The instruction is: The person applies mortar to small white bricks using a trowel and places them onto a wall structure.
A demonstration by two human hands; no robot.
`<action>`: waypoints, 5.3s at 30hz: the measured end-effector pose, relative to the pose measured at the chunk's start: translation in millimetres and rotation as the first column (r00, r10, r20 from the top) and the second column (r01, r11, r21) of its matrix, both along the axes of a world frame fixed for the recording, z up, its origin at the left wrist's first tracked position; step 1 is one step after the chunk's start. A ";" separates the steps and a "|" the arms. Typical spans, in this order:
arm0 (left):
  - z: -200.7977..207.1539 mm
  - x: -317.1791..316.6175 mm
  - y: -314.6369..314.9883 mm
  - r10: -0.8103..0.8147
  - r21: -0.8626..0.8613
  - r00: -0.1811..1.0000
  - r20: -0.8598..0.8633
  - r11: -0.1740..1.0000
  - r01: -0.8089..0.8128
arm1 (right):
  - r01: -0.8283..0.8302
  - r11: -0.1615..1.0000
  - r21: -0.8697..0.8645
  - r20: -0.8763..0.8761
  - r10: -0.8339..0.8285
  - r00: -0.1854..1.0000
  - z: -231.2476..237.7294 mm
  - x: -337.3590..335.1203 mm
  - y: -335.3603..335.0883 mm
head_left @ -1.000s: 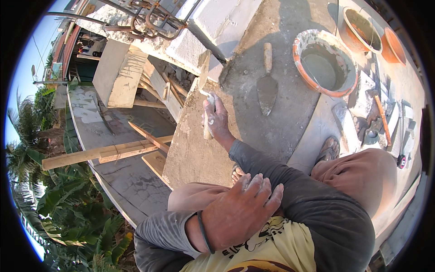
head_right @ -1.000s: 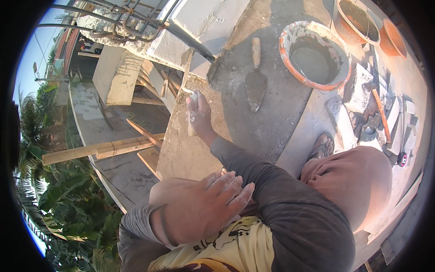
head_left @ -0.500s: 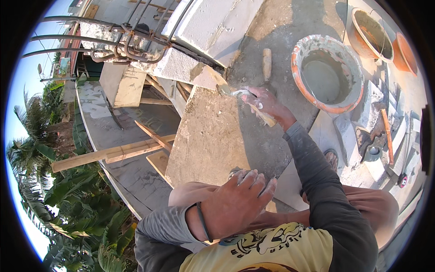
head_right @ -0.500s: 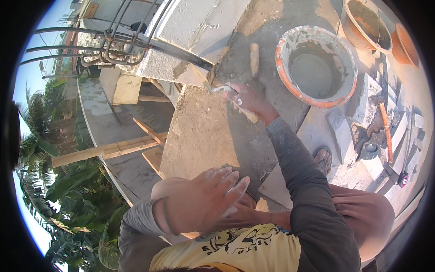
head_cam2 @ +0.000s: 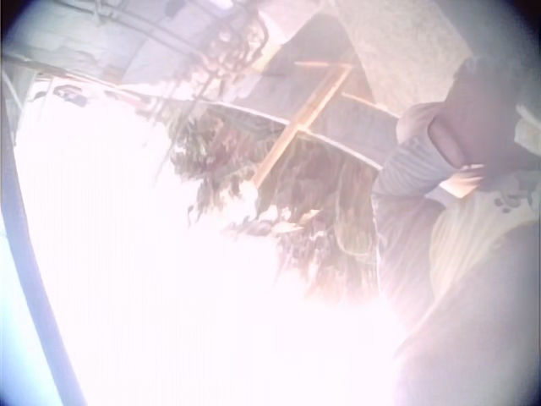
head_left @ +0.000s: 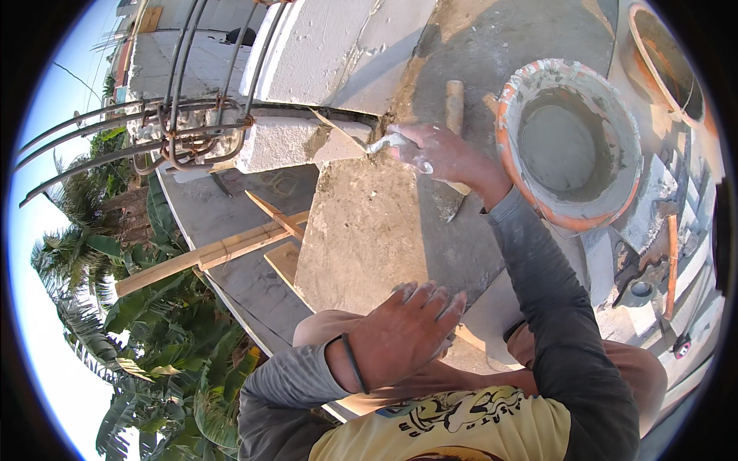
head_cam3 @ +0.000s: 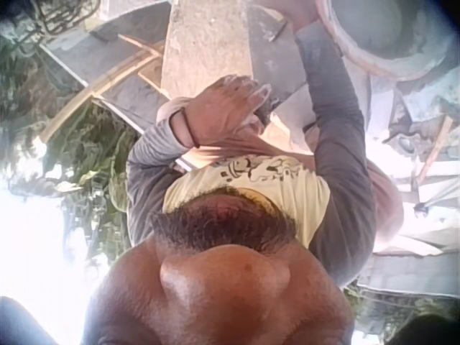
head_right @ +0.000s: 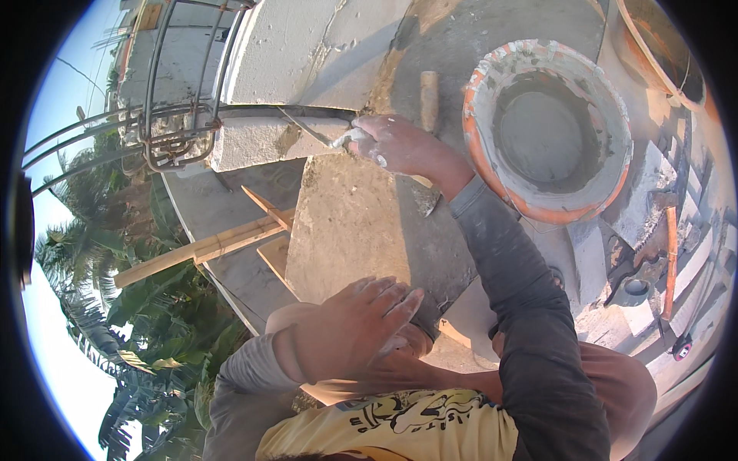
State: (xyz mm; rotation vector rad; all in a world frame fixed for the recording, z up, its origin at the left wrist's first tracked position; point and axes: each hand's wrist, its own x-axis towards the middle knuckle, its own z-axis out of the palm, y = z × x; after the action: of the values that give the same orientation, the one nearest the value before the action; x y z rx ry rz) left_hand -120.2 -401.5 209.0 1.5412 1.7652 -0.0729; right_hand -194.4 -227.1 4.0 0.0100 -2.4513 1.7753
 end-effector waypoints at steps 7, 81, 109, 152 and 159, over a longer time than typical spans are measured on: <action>-5.1 -5.4 9.6 0.083 0.060 0.996 0.028 0.995 -0.084 | -0.115 0.978 0.176 0.046 0.108 0.993 8.2 -26.5 10.3; 53.1 74.3 -167.4 -0.131 0.539 0.956 -0.263 0.802 0.258 | -0.220 0.815 0.535 0.467 -0.068 0.882 225.6 61.3 -119.2; 44.2 47.7 -77.3 0.173 0.165 0.972 -0.160 0.975 -0.146 | -0.141 0.435 0.889 0.245 -0.191 0.951 29.6 182.4 179.6; 33.9 66.7 -221.4 0.276 0.692 0.948 0.156 0.655 -0.304 | 0.044 0.904 -0.424 0.553 0.221 0.803 95.0 22.9 -155.5; 10.8 80.1 -223.3 0.406 0.739 0.913 0.029 0.606 -0.293 | 0.130 0.934 -0.333 0.685 0.145 0.714 166.6 16.0 -169.1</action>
State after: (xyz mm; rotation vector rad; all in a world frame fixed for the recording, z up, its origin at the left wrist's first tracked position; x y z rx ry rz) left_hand -40.1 -624.8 219.7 1.6871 2.3512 0.8578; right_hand -178.5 -396.3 170.6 -0.8531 -2.4564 2.5730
